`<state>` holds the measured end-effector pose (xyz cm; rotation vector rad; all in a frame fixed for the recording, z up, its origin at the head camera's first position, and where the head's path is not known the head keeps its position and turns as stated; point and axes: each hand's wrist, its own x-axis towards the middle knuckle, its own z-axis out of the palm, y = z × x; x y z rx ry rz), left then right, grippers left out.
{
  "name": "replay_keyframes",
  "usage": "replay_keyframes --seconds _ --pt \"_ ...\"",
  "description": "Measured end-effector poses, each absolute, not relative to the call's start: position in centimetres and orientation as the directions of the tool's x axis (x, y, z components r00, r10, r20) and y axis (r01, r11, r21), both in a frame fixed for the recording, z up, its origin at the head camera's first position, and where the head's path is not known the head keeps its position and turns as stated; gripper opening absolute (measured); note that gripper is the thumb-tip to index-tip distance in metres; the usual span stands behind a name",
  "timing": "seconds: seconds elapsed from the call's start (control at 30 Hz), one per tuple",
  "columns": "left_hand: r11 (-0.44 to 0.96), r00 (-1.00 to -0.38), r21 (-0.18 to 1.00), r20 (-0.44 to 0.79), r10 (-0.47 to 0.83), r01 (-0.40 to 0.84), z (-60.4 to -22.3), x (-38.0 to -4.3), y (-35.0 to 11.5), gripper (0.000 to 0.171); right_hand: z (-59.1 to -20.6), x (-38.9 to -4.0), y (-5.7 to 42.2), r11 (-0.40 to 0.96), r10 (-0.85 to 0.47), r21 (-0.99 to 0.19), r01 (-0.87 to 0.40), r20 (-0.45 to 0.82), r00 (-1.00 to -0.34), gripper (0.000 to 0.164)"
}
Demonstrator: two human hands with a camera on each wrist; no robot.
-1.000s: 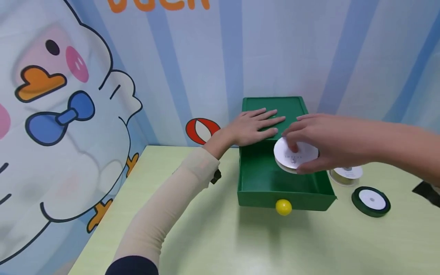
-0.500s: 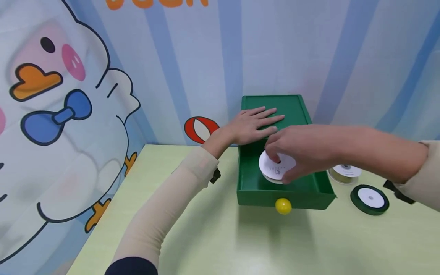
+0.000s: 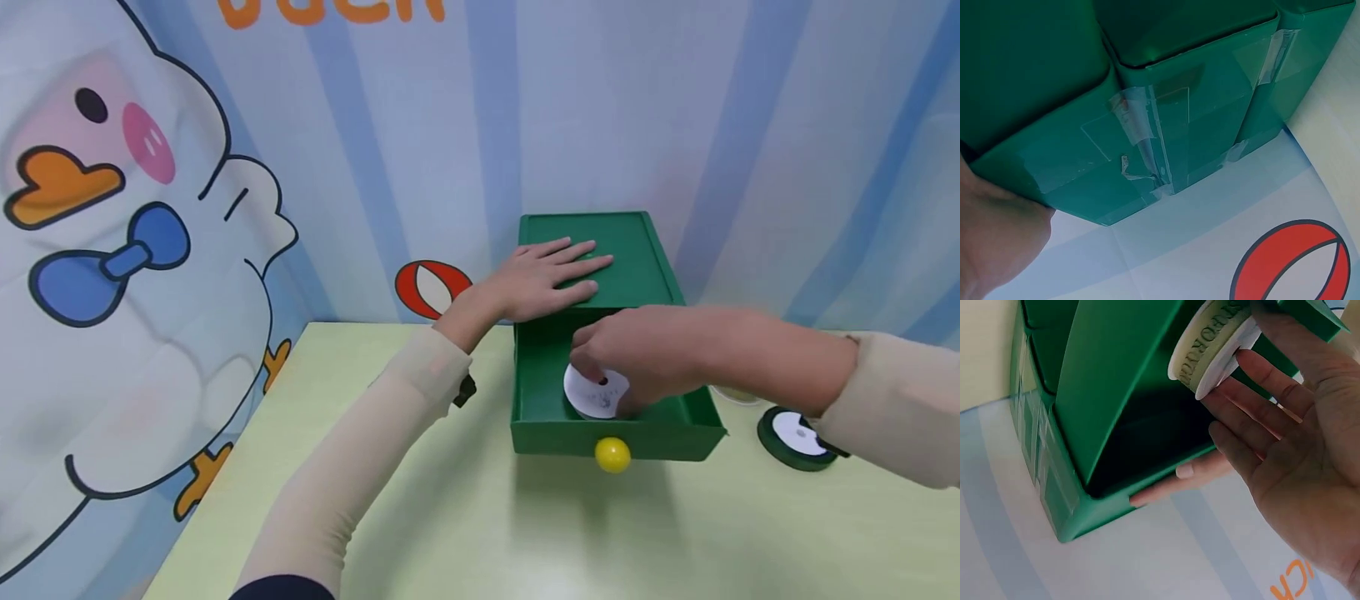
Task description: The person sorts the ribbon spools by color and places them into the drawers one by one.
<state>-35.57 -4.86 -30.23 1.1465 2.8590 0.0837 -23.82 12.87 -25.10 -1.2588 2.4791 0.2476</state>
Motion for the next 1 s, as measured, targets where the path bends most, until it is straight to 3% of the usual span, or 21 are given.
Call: replay_keyframes --seconds 0.43,1.0 --pt "0.709 -0.709 0.068 -0.025 0.705 0.702 -29.8 -35.6 -4.9 0.061 -26.1 -23.5 12.6 0.546 -0.765 0.037 -0.837 -0.385 -0.517 0.024" --pt "0.726 -0.726 0.073 -0.034 0.687 0.683 -30.3 -35.4 -5.1 0.061 -27.1 -22.8 12.4 0.499 -0.803 0.091 -0.862 -0.326 -0.499 0.036"
